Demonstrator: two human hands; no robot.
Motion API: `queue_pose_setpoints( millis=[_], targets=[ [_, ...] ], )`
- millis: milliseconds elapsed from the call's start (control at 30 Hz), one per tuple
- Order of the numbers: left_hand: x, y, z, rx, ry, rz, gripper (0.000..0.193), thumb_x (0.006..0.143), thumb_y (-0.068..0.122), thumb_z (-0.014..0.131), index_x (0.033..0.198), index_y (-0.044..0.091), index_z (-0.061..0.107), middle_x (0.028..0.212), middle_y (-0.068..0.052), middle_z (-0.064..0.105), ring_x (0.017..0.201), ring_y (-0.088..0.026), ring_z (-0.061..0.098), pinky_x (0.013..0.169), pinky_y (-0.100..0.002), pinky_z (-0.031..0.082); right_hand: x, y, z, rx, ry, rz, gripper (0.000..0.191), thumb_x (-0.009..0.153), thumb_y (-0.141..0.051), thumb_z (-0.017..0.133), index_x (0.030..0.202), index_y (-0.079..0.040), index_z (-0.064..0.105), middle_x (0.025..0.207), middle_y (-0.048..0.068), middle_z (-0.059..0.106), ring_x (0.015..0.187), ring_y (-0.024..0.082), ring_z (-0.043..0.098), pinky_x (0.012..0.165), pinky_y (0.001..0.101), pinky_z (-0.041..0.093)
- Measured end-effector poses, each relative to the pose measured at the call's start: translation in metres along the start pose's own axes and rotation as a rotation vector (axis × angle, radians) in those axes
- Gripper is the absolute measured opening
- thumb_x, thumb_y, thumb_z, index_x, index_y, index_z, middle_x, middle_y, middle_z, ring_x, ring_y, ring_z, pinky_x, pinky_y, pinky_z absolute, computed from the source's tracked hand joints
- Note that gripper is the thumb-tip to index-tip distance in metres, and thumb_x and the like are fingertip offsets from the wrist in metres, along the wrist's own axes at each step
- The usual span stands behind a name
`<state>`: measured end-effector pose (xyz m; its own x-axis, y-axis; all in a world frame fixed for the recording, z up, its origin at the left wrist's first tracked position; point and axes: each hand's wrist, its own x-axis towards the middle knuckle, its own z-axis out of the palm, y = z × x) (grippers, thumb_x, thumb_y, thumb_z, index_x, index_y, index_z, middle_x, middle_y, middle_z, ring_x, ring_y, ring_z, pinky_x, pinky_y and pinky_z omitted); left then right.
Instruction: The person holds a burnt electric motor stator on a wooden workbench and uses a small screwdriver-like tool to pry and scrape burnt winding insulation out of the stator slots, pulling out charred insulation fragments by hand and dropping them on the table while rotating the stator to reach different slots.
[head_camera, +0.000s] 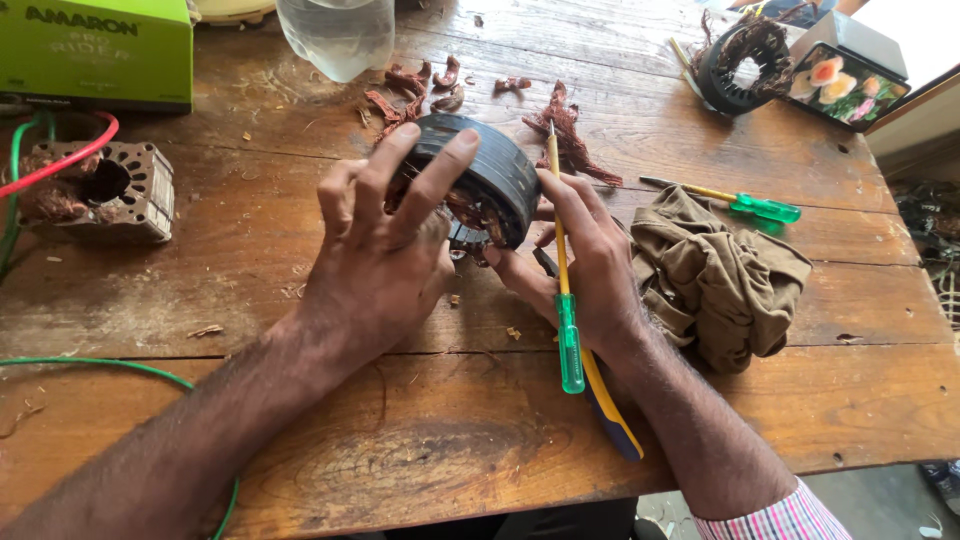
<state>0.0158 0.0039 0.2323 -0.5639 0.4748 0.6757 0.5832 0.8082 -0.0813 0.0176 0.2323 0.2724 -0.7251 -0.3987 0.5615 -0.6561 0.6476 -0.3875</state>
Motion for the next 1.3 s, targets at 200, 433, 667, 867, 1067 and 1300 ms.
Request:
queue_pose_setpoints(
  millis=[200,433,667,867,1067,1300],
  targets=[
    [0.001,-0.003,0.005,-0.331,-0.044,-0.222,0.038,0.096,0.037,0.071,0.093,0.000,0.078,0.164,-0.004,0.017,0.146,-0.027,0.014,0.122,-0.054,0.017,0.001,0.003,0.001,0.010,-0.012,0.024,0.070,0.088,-0.019,0.086,0.144,0.004,0.051,0.133,0.018,0.062,0.114,0.026,0.071,0.086,0.0341,0.061],
    [0.002,-0.006,0.003,-0.597,-0.123,-0.385,0.029,0.087,0.032,0.070,0.095,0.005,0.080,0.162,-0.008,0.020,0.140,-0.032,0.016,0.122,-0.054,0.015,0.000,0.005,0.001,0.009,-0.007,0.023,0.070,0.086,-0.016,0.087,0.142,0.005,0.050,0.132,0.018,0.062,0.112,0.025,0.072,0.088,0.0349,0.060],
    [0.002,-0.008,-0.003,-0.424,-0.105,-0.200,0.043,0.079,0.046,0.079,0.100,0.009,0.081,0.160,-0.014,0.017,0.144,-0.035,0.011,0.119,-0.061,0.011,-0.001,0.005,-0.001,0.025,-0.015,0.037,0.070,0.085,-0.014,0.085,0.143,0.004,0.050,0.133,0.017,0.062,0.114,0.026,0.072,0.092,0.0352,0.061],
    [0.000,-0.005,-0.009,-0.142,-0.167,-0.150,0.029,0.080,0.040,0.085,0.097,0.017,0.083,0.167,-0.015,0.009,0.149,-0.035,0.008,0.118,-0.064,0.015,-0.002,0.001,-0.001,0.020,-0.014,0.042,0.070,0.086,-0.015,0.085,0.143,0.004,0.051,0.133,0.017,0.062,0.115,0.027,0.072,0.093,0.0361,0.061],
    [0.000,-0.007,-0.012,-0.211,-0.153,-0.125,0.017,0.085,0.035,0.082,0.093,0.020,0.084,0.166,-0.016,0.014,0.148,-0.037,0.011,0.115,-0.070,0.016,-0.001,0.002,0.000,-0.001,-0.016,0.032,0.070,0.085,-0.015,0.086,0.143,0.004,0.050,0.133,0.018,0.062,0.115,0.027,0.072,0.094,0.0373,0.061],
    [0.000,0.002,-0.007,-0.243,-0.084,-0.247,0.016,0.085,0.012,0.082,0.100,0.018,0.084,0.168,-0.009,0.021,0.152,-0.029,0.021,0.122,-0.064,0.022,-0.002,0.003,0.001,0.029,-0.031,0.059,0.071,0.087,-0.018,0.085,0.144,0.005,0.050,0.134,0.018,0.062,0.114,0.026,0.072,0.089,0.0353,0.062]
  ],
)
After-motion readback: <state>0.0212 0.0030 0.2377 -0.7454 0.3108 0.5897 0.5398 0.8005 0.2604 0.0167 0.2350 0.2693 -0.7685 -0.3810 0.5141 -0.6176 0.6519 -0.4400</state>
